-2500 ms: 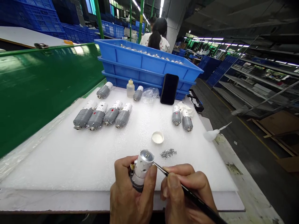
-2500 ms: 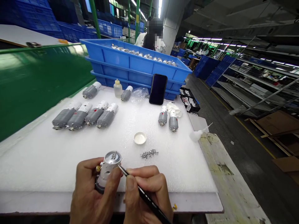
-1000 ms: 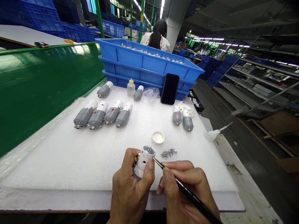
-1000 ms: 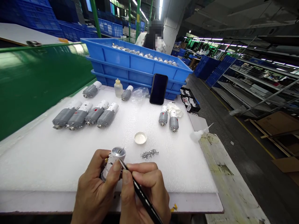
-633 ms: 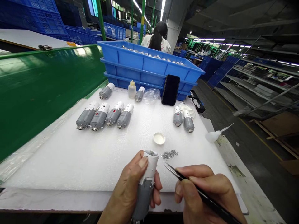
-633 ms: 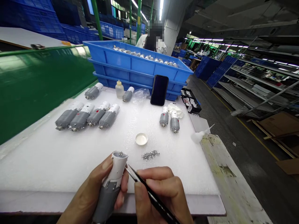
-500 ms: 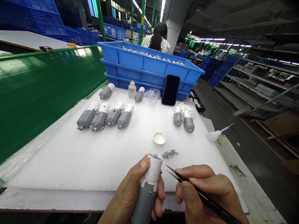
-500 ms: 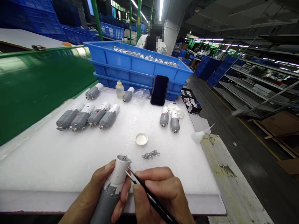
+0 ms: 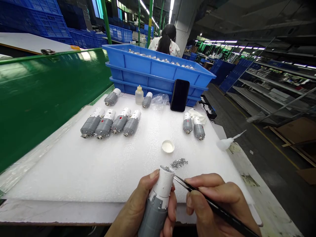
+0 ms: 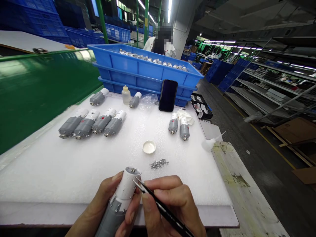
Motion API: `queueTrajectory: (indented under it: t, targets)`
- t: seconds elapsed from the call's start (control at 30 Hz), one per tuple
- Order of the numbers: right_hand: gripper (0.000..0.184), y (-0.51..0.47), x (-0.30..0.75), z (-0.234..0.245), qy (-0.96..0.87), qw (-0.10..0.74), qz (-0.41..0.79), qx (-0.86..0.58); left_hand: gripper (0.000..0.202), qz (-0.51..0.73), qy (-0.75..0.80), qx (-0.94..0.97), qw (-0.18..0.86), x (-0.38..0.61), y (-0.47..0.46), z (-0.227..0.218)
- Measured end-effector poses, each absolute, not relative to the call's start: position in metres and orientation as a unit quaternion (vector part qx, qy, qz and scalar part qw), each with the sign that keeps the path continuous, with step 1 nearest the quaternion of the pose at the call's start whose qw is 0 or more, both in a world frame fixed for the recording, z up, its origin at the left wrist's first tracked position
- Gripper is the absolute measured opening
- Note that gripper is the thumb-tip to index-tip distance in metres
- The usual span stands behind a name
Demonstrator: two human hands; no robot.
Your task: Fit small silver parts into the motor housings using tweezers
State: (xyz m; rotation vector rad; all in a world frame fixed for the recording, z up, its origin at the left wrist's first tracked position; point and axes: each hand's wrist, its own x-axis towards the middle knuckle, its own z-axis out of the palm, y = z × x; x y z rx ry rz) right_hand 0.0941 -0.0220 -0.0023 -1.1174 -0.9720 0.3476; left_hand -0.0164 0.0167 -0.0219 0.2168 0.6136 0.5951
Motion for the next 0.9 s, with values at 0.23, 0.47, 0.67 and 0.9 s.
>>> queueTrajectory:
  t: [0.23, 0.47, 0.67, 0.9]
  targets:
    - [0.016, -0.005, 0.136, -0.019, -0.479, 0.704, 0.161, -0.499, 0.046, 0.313, 0.314, 0.105, 0.890, -0.024, 0.021, -0.020]
    - [0.016, 0.004, 0.156, -0.045, -0.503, 0.590, 0.237, -0.586, 0.038, 0.348, 0.335, 0.119, 0.868, -0.035, 0.023, -0.011]
    - [0.013, 0.004, 0.162, -0.054, -0.519, 0.547, 0.254, -0.605, 0.031, 0.350, 0.338, 0.083, 0.870, -0.038, 0.023, -0.014]
    - [0.013, 0.009, 0.165, -0.053, -0.556, 0.519, 0.251, -0.599, 0.030, 0.385, 0.397, 0.106, 0.826, -0.036, 0.023, -0.009]
